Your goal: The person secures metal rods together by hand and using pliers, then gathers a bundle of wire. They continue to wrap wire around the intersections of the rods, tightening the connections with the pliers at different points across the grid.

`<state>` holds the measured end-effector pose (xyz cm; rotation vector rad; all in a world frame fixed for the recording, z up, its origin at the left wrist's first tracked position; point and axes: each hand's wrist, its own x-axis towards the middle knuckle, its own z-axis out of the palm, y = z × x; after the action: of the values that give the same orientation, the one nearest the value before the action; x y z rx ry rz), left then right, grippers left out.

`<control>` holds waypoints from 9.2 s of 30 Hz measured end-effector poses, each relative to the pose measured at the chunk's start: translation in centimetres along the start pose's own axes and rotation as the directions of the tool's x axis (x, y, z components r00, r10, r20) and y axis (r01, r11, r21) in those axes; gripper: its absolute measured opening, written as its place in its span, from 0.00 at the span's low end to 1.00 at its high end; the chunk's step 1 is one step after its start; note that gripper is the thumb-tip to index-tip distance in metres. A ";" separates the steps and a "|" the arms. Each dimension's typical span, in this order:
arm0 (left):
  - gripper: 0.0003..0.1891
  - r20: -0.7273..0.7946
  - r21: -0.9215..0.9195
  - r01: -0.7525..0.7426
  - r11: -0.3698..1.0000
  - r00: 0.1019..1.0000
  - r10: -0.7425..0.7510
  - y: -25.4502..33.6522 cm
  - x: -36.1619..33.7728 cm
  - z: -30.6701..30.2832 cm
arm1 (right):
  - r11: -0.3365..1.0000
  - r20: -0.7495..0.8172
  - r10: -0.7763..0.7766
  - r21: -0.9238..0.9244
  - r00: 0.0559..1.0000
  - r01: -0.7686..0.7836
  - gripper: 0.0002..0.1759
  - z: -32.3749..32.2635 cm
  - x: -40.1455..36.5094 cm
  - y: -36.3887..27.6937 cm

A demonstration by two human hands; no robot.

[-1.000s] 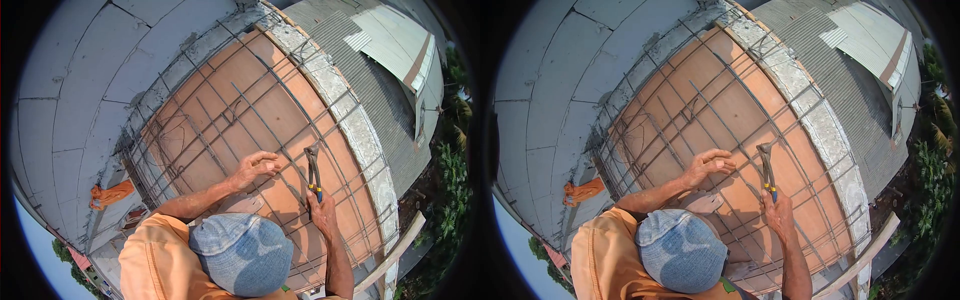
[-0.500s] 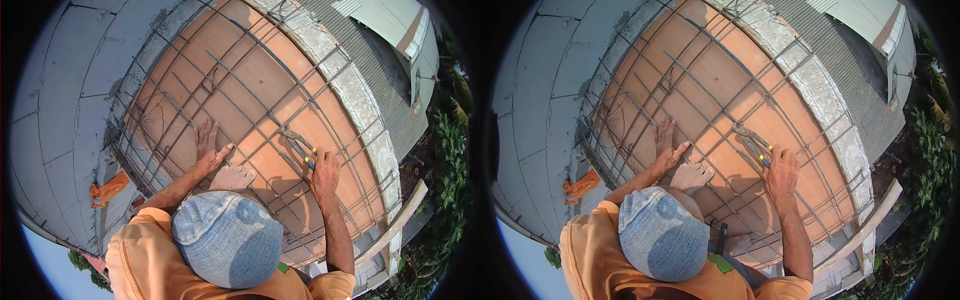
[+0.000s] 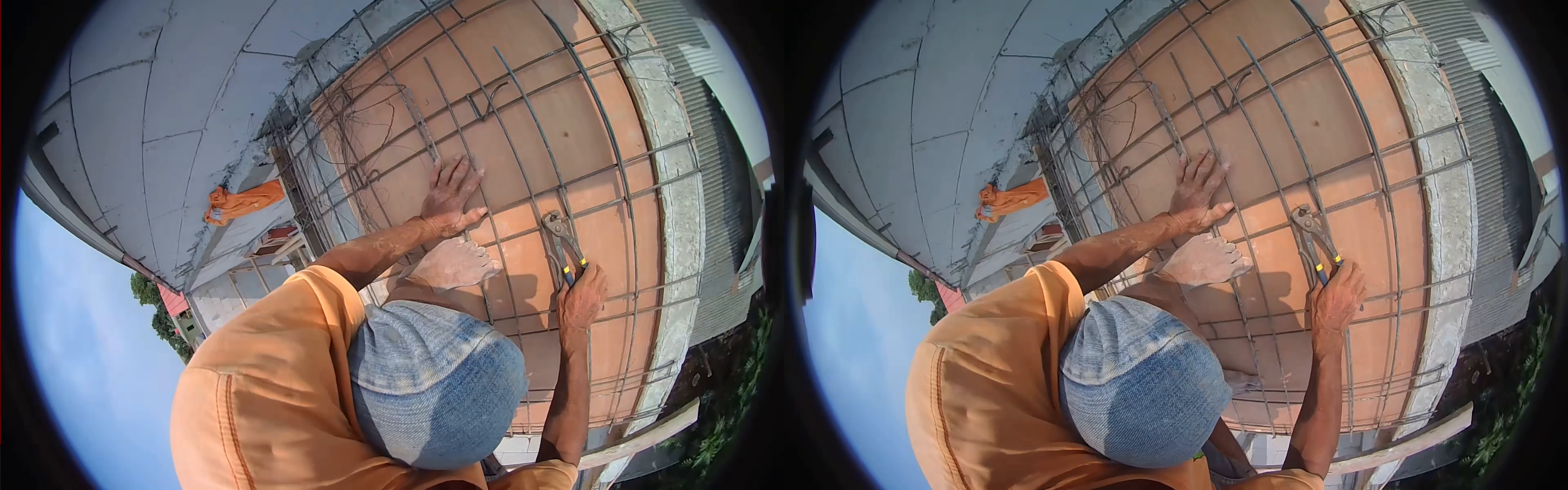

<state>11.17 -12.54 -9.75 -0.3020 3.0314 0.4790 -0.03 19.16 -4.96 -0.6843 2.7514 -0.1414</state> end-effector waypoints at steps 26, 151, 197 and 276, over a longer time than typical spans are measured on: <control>0.38 -0.073 -0.023 0.005 1.000 0.997 -0.006 0.1 0.5 0.3 | 0.997 0.029 0.010 -0.077 1.000 -0.008 0.32 1.8 0.0 0.5; 0.48 0.143 -0.131 -0.114 0.985 0.981 0.133 -1.1 0.3 -3.8 | 0.994 0.056 0.105 -0.025 0.993 -0.104 0.38 1.5 0.3 -0.7; 0.43 -0.106 -0.179 0.768 0.615 0.606 -0.788 -18.8 -2.4 -14.7 | 0.999 -0.146 -0.009 0.033 0.989 0.014 0.27 1.8 -0.8 -1.0; 0.14 -0.764 -0.645 -0.357 0.676 0.304 -0.569 -27.7 -26.2 -51.5 | 0.740 -0.168 -0.617 0.209 0.769 0.640 0.15 -8.4 19.5 -24.6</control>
<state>41.07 -49.55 33.23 -1.3206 3.4474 2.3638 -8.17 -11.58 1.94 -1.5371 2.3853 -0.6746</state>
